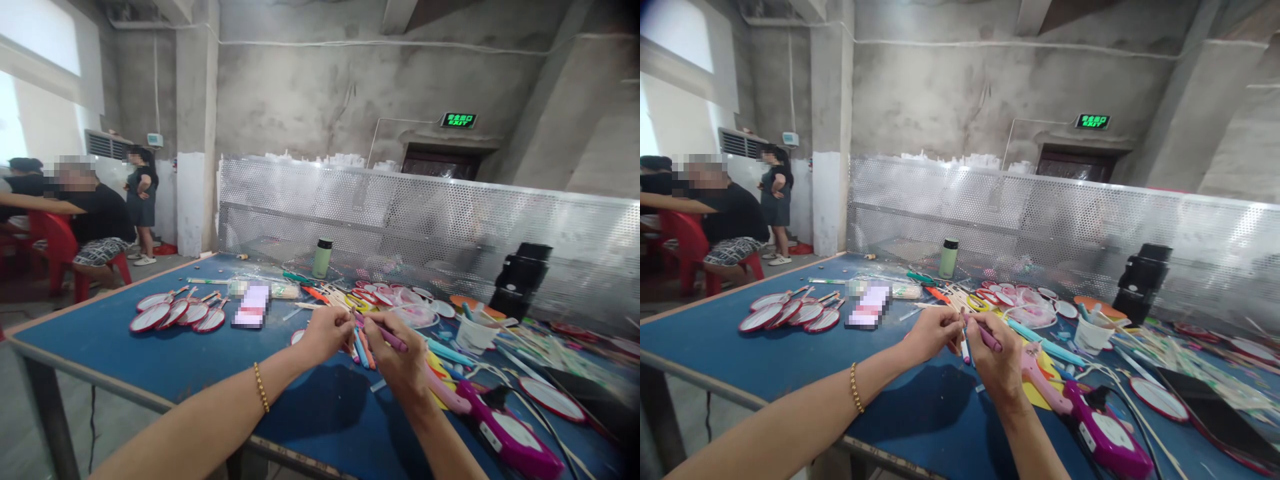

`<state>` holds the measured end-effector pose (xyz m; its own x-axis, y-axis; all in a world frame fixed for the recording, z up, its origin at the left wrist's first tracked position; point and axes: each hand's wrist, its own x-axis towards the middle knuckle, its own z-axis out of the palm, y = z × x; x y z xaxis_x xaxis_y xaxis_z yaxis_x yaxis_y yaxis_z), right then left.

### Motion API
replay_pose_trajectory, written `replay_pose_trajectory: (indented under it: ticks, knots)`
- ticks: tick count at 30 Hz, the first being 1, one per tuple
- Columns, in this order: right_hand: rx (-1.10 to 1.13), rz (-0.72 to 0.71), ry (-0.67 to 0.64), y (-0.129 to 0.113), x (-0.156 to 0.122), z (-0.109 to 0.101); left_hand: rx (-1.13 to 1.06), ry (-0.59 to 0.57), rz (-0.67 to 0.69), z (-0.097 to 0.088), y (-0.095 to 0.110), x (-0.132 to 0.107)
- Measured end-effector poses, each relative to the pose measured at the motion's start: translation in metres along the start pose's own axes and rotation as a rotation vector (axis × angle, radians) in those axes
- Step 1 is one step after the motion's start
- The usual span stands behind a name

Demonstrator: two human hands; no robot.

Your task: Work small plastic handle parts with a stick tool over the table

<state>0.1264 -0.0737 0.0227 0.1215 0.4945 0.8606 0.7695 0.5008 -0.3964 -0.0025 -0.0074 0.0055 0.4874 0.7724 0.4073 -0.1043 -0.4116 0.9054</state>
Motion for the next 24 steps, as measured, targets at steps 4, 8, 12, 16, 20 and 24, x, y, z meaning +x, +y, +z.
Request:
replay_pose_trajectory:
  ticks: [4,8,12,16,20,24]
  knots:
    - [0.007,0.011,0.007,-0.0018,0.0001,-0.0006,-0.007,-0.001,-0.023,-0.0001,0.0014,-0.0006]
    - [0.0,0.001,-0.003,-0.0038,0.0001,-0.0006,-0.008,0.002,-0.012,-0.0004,0.0014,-0.0006]
    - [0.003,0.021,0.003,-0.0025,0.0003,-0.0004,-0.003,0.011,-0.023,0.0,0.0022,-0.0008]
    - [0.002,0.032,0.001,-0.0015,0.0004,-0.0008,-0.006,0.004,-0.029,0.0004,0.0031,-0.001]
    - [0.009,0.016,0.018,-0.0032,0.0005,-0.0008,-0.001,0.007,-0.028,0.0004,0.0024,-0.0006]
    - [0.011,0.012,0.018,-0.0029,0.0009,-0.0005,-0.003,0.01,-0.035,0.0004,0.0024,-0.0007]
